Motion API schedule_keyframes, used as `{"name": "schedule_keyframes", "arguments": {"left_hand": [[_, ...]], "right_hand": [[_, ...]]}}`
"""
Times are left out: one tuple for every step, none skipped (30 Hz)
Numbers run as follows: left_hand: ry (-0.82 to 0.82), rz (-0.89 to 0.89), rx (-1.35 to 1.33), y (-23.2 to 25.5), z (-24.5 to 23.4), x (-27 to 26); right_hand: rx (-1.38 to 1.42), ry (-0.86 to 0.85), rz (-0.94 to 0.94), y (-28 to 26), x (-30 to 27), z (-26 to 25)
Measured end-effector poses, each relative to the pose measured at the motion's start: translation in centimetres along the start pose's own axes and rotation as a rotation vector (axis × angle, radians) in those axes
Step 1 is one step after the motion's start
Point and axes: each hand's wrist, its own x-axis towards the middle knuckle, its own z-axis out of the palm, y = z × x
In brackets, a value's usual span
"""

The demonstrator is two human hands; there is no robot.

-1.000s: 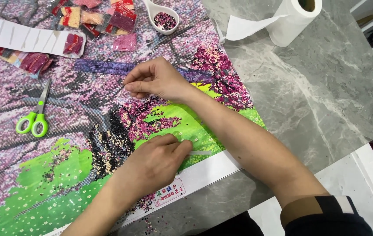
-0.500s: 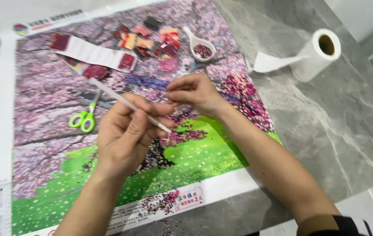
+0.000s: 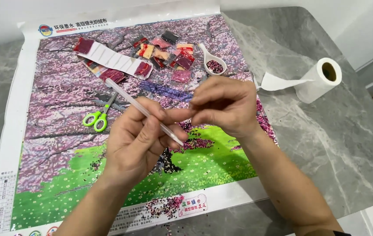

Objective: A person is working on a diamond painting, using a specialized pen to pick up small resin beads and place them onto a coded adhesive canvas to create a mosaic image.

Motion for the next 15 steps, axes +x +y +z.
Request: {"name": "schedule_keyframes", "arguments": {"left_hand": [[-0.010, -0.001, 0.016, 0.0, 0.1, 0.0], [-0.009, 0.004, 0.015, -0.2, 0.0, 0.1], [-0.027, 0.021, 0.030, -0.4, -0.1, 0.2], [-0.046, 0.038, 0.046, -0.5, -0.2, 0.2], [-0.045, 0.044, 0.045, -0.6, 0.0, 0.2], [-0.030, 0.032, 0.074, -0.7, 0.1, 0.2], [-0.014, 0.020, 0.103, -0.7, 0.3, 0.1], [-0.014, 0.025, 0.103, -0.8, 0.3, 0.1], [-0.015, 0.037, 0.107, -0.9, 0.4, 0.1], [-0.016, 0.050, 0.111, -1.0, 0.4, 0.1], [-0.016, 0.056, 0.111, -0.9, 0.8, 0.1], [-0.021, 0.073, 0.180, -0.8, 1.2, 0.0], [-0.026, 0.090, 0.249, -0.7, 1.5, 0.0], [-0.025, 0.095, 0.249, -0.6, 1.7, -0.1], [-0.028, 0.103, 0.282, -0.6, 1.8, -0.2]], "right_hand": [[-0.030, -0.007, -0.045, -0.2, 0.0, 0.0], [-0.030, -0.013, -0.046, -0.4, 0.0, 0.1], [-0.069, -0.007, -0.063, -0.7, 0.0, 0.2], [-0.108, -0.001, -0.080, -1.0, 0.1, 0.2], [-0.108, -0.006, -0.082, -0.9, 0.0, 0.2], [-0.150, 0.004, -0.098, -0.9, 0.0, 0.2], [-0.193, 0.015, -0.114, -0.9, 0.0, 0.2], [-0.193, 0.011, -0.117, -1.0, 0.0, 0.3], [-0.223, 0.035, -0.140, -1.1, 0.0, 0.4], [-0.252, 0.060, -0.163, -1.1, 0.0, 0.5], [-0.252, 0.056, -0.167, -1.1, 0.0, 0.6], [-0.257, 0.090, -0.190, -1.1, -0.1, 0.7], [-0.261, 0.124, -0.212, -1.1, -0.1, 0.9], [-0.260, 0.119, -0.215, -1.3, -0.2, 1.2], [-0.227, 0.135, -0.207, -1.5, -0.2, 1.5]]}}
